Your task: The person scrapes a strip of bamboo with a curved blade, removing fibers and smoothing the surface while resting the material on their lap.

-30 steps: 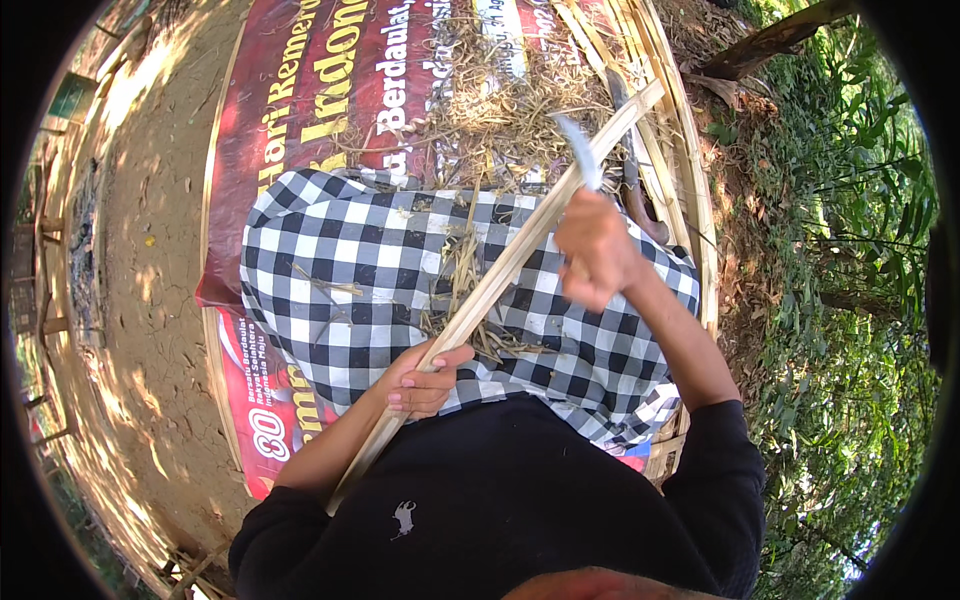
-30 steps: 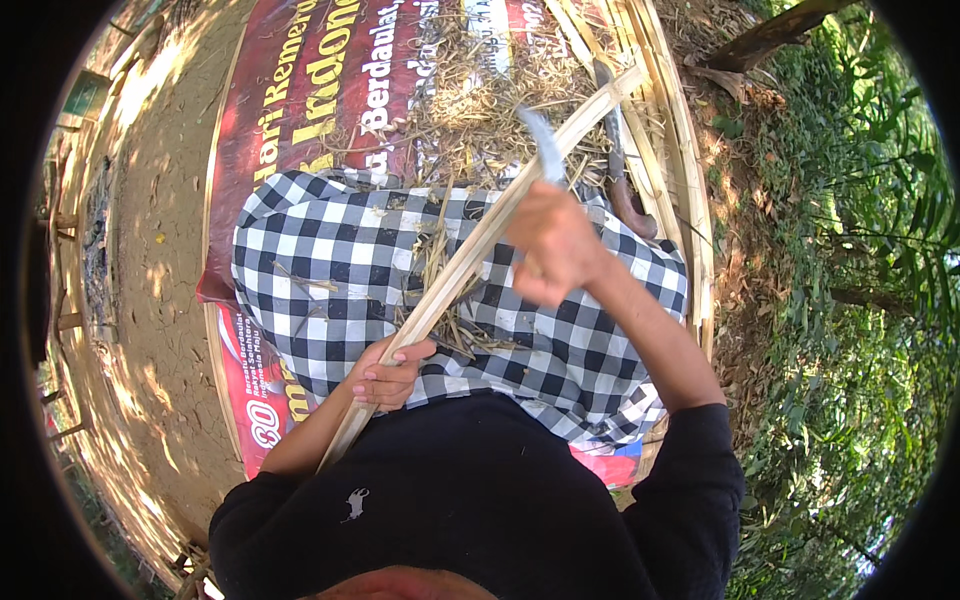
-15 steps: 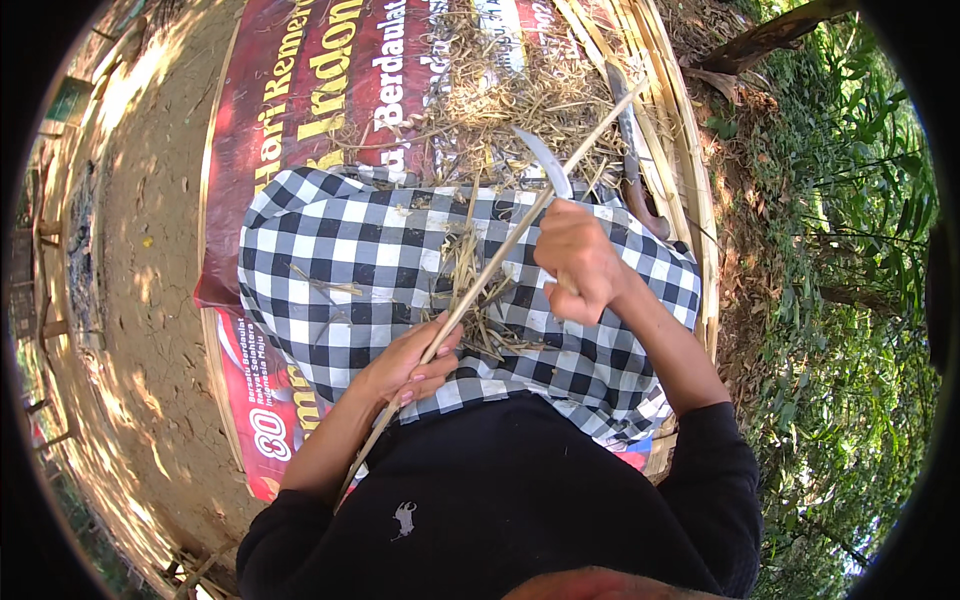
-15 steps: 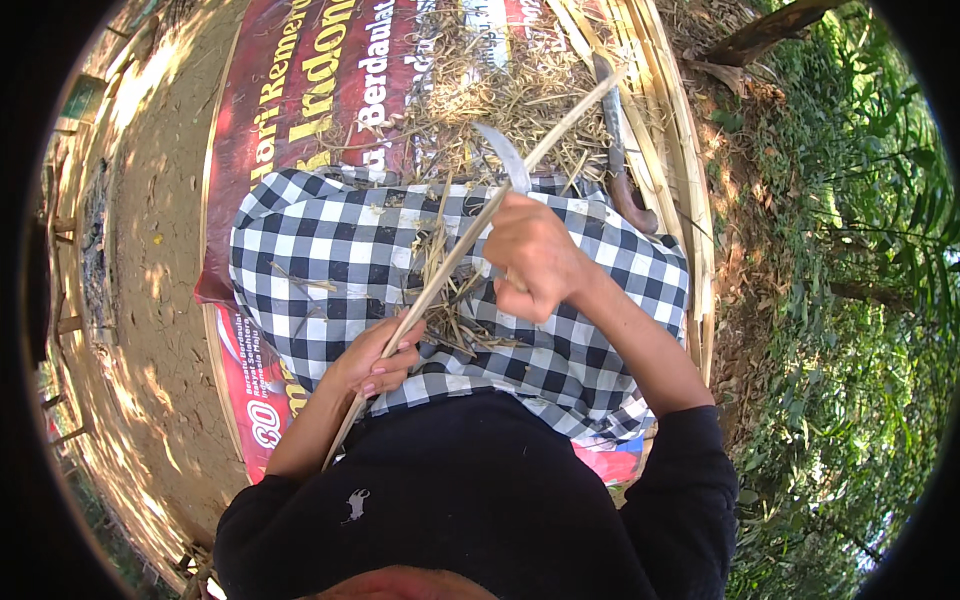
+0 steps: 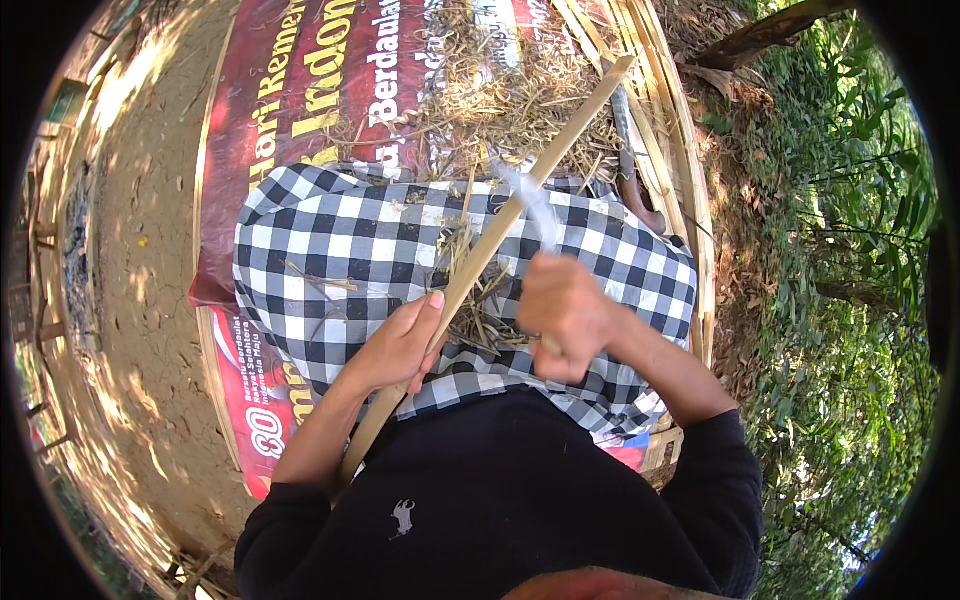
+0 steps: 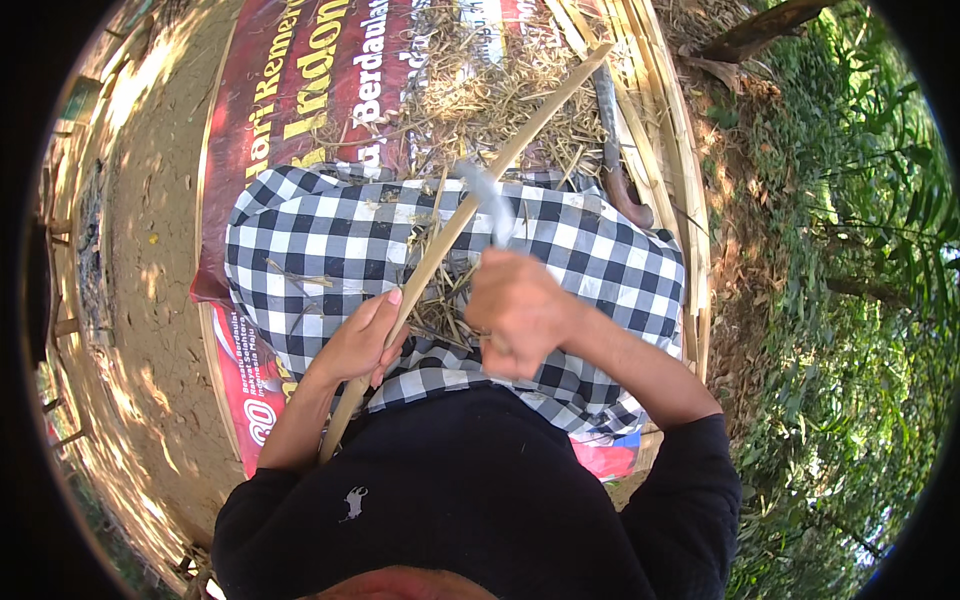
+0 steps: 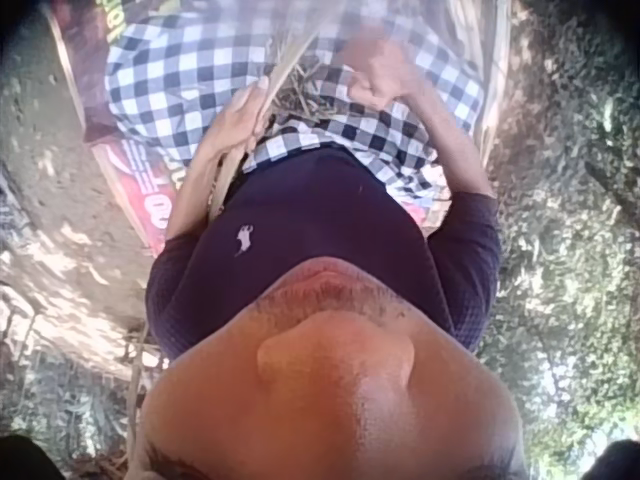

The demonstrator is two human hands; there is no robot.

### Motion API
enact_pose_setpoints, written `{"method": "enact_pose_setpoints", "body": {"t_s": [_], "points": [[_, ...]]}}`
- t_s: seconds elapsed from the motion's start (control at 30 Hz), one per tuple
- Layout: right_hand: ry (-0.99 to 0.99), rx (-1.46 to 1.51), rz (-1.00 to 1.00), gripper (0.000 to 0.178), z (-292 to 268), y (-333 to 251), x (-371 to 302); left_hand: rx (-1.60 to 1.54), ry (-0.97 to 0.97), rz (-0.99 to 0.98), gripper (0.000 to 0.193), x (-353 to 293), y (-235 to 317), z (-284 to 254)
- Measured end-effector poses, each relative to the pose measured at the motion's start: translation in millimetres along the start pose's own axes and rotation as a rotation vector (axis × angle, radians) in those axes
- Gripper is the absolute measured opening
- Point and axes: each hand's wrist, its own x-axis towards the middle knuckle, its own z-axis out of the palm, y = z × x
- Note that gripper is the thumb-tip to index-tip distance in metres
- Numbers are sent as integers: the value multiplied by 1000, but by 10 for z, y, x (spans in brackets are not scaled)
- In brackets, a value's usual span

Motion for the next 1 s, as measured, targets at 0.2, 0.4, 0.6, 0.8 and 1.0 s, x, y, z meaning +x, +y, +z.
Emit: {"method": "enact_pose_setpoints", "body": {"t_s": [0.2, 0.4, 0.6, 0.8, 1.0], "points": [[-49, 96, -91, 28, 228, -210, 75, 43, 29, 11, 50, 1, 13, -13], [22, -118, -11, 25, -95, 164, -24, 52, 16, -17, 50, -45, -12, 0], [47, -26, -8, 25, -131, 383, 1, 95, 62, -5, 48, 2, 68, 106], [12, 137, -43, 24, 212, -192, 145, 118, 44, -16, 50, 15, 36, 65], [164, -104, 45, 28, -179, 508, -142, 146, 25, -31, 49, 25, 18, 105]]}}
